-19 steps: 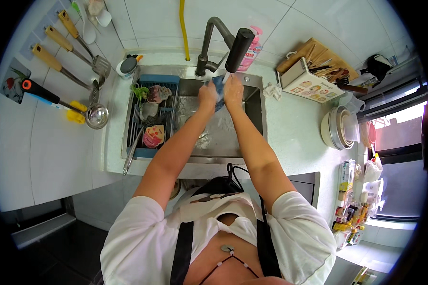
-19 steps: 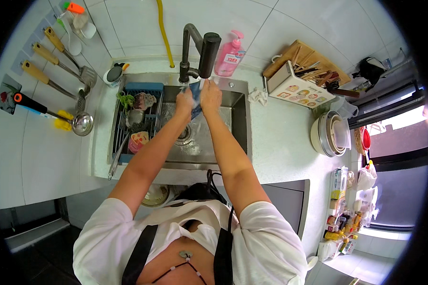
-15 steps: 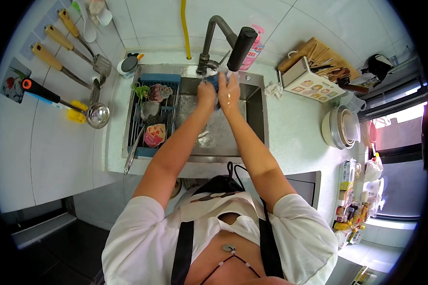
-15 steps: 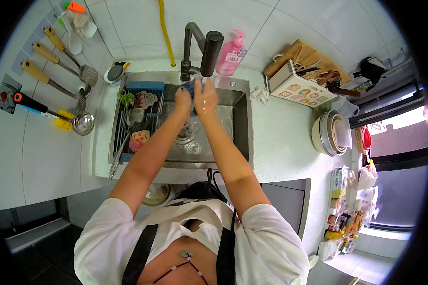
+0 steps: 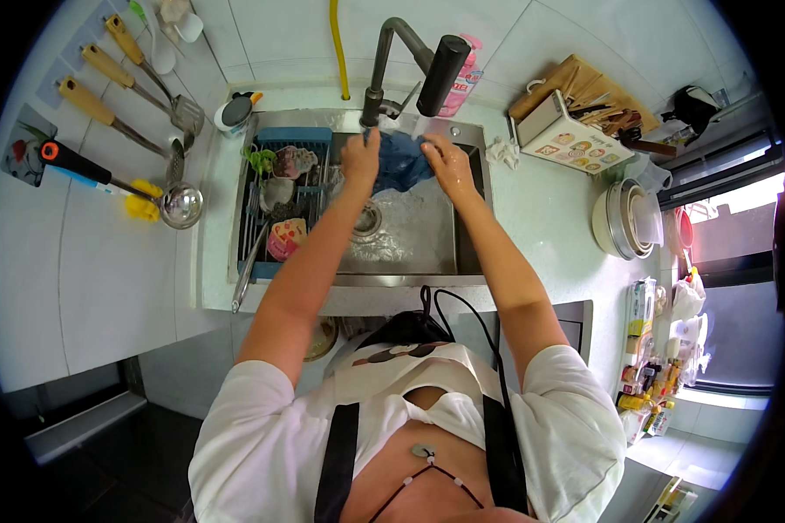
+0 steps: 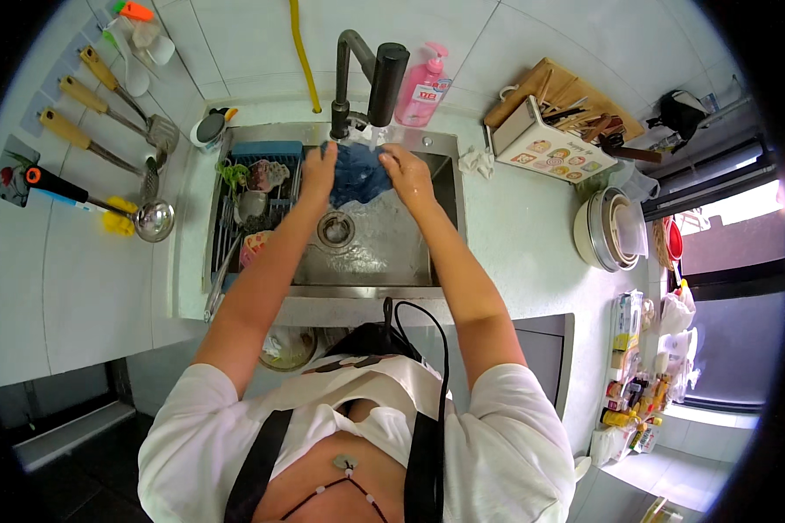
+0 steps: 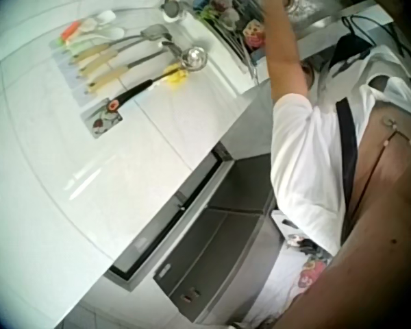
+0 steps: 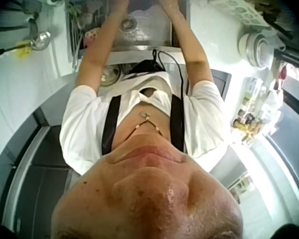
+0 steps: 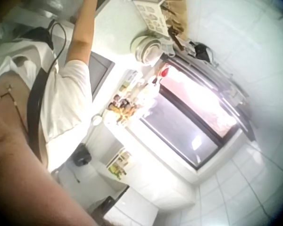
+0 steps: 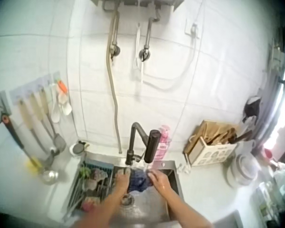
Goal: The person washes a blue cloth in a sink by applying soap, scrubbing the fabric with their hands, and rinsing it under running water.
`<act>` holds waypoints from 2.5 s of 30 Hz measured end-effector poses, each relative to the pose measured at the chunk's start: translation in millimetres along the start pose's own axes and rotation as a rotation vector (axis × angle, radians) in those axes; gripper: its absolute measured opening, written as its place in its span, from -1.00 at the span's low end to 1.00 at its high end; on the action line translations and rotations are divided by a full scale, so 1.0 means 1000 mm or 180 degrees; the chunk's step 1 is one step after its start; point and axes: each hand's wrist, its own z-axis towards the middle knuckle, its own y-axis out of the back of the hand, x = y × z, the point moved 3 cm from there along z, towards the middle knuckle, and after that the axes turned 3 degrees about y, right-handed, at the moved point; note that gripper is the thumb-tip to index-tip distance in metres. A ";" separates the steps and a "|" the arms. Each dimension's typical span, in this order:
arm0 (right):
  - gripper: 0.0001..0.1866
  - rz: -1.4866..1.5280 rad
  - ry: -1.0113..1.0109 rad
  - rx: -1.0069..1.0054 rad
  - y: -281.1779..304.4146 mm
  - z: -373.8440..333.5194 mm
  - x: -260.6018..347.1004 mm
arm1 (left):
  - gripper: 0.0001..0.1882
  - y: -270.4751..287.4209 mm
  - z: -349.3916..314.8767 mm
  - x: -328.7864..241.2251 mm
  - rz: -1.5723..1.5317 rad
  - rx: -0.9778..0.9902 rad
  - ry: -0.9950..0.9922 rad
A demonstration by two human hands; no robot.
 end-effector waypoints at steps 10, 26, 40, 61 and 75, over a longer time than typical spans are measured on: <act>-0.86 0.2011 -0.1487 -0.0001 0.019 -0.012 -0.052 | -0.57 0.018 0.036 -0.017 -0.0436 0.0066 -0.0378; -0.76 0.0559 -0.1034 0.1886 0.024 0.004 -0.025 | -0.54 0.016 0.032 -0.028 -0.0075 0.1470 -0.0770; -0.59 0.0747 -0.0537 0.1631 0.017 0.021 -0.039 | -0.80 0.030 0.039 0.010 -0.0418 0.2485 0.0290; -0.42 0.3982 -0.2980 0.1328 -0.058 -0.046 -0.041 | -0.63 0.026 0.032 -0.028 -0.3456 0.2144 0.1737; -0.75 0.0028 0.0822 -0.0950 -0.044 -0.015 0.056 | -0.58 -0.053 -0.033 0.031 -0.4807 0.2669 0.2630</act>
